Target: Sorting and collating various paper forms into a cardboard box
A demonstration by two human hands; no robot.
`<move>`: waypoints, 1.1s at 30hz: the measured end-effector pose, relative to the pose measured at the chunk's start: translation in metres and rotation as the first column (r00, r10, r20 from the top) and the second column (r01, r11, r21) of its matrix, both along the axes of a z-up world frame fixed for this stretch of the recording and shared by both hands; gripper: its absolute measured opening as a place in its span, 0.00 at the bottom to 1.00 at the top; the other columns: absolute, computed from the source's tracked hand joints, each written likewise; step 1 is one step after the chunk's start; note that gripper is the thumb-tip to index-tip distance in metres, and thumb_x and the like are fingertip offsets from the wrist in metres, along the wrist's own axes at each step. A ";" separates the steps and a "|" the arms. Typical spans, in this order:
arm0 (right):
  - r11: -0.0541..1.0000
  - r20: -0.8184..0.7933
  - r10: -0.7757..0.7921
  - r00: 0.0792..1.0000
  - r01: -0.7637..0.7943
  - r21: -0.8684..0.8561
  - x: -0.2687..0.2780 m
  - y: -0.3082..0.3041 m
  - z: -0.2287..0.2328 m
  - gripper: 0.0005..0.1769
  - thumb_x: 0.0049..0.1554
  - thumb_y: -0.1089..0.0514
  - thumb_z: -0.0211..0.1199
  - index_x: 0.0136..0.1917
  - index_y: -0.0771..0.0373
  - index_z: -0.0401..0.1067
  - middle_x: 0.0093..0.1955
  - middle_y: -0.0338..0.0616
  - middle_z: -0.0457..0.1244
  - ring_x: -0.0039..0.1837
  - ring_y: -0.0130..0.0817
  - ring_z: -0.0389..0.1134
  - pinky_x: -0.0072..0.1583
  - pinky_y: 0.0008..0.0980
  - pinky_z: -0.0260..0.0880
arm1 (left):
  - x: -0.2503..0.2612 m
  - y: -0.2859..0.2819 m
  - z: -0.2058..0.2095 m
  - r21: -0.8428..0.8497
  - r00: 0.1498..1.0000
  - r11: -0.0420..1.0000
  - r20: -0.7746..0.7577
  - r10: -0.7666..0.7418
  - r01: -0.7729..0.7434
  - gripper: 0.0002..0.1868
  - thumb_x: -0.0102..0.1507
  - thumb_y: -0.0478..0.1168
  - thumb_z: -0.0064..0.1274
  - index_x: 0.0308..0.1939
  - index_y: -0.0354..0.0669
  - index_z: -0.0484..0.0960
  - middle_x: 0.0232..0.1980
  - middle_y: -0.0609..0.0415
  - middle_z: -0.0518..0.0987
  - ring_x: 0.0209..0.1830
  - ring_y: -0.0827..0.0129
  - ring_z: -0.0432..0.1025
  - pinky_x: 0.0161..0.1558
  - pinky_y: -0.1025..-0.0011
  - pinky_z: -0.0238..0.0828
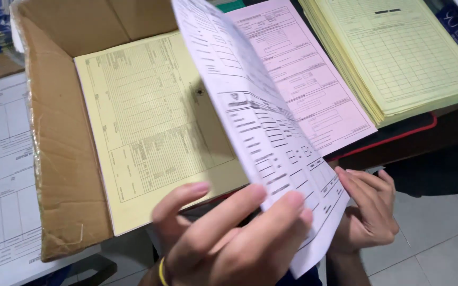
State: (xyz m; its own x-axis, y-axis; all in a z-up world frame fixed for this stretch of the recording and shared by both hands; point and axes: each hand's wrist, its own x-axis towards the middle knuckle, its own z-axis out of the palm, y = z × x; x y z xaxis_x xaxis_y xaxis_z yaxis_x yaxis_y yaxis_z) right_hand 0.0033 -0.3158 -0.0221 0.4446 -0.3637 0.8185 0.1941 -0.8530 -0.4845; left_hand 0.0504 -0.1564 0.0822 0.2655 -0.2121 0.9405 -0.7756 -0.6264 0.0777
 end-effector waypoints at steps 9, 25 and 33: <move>0.846 0.037 0.371 0.928 -0.322 -0.425 0.010 -0.002 0.034 0.09 0.55 0.61 0.52 0.37 0.63 0.71 0.38 0.45 0.65 0.46 0.46 0.59 0.53 0.44 0.58 | -0.030 0.088 -0.027 0.002 0.946 0.991 -0.299 0.125 -0.130 0.04 0.56 0.38 0.49 0.30 0.50 0.79 0.36 0.59 0.78 0.38 0.70 0.71 0.47 0.70 0.65; 0.700 -0.168 0.542 0.823 -0.553 -0.452 0.019 0.050 0.039 0.07 0.51 0.69 0.60 0.37 0.58 0.75 0.40 0.33 0.67 0.30 0.29 0.48 0.37 0.23 0.53 | -0.071 0.137 -0.072 0.183 0.838 0.965 -0.482 0.256 -0.189 0.12 0.57 0.30 0.47 0.44 0.40 0.78 0.48 0.50 0.76 0.47 0.61 0.67 0.48 0.69 0.65; 0.625 -0.436 0.556 0.708 -0.702 -0.343 0.025 0.055 0.038 0.12 0.50 0.59 0.62 0.49 0.61 0.72 0.52 0.42 0.65 0.34 0.29 0.60 0.40 0.26 0.61 | -0.046 0.118 -0.071 0.366 0.837 0.928 -0.485 0.255 -0.071 0.18 0.59 0.48 0.52 0.50 0.47 0.75 0.54 0.52 0.73 0.51 0.61 0.67 0.51 0.60 0.61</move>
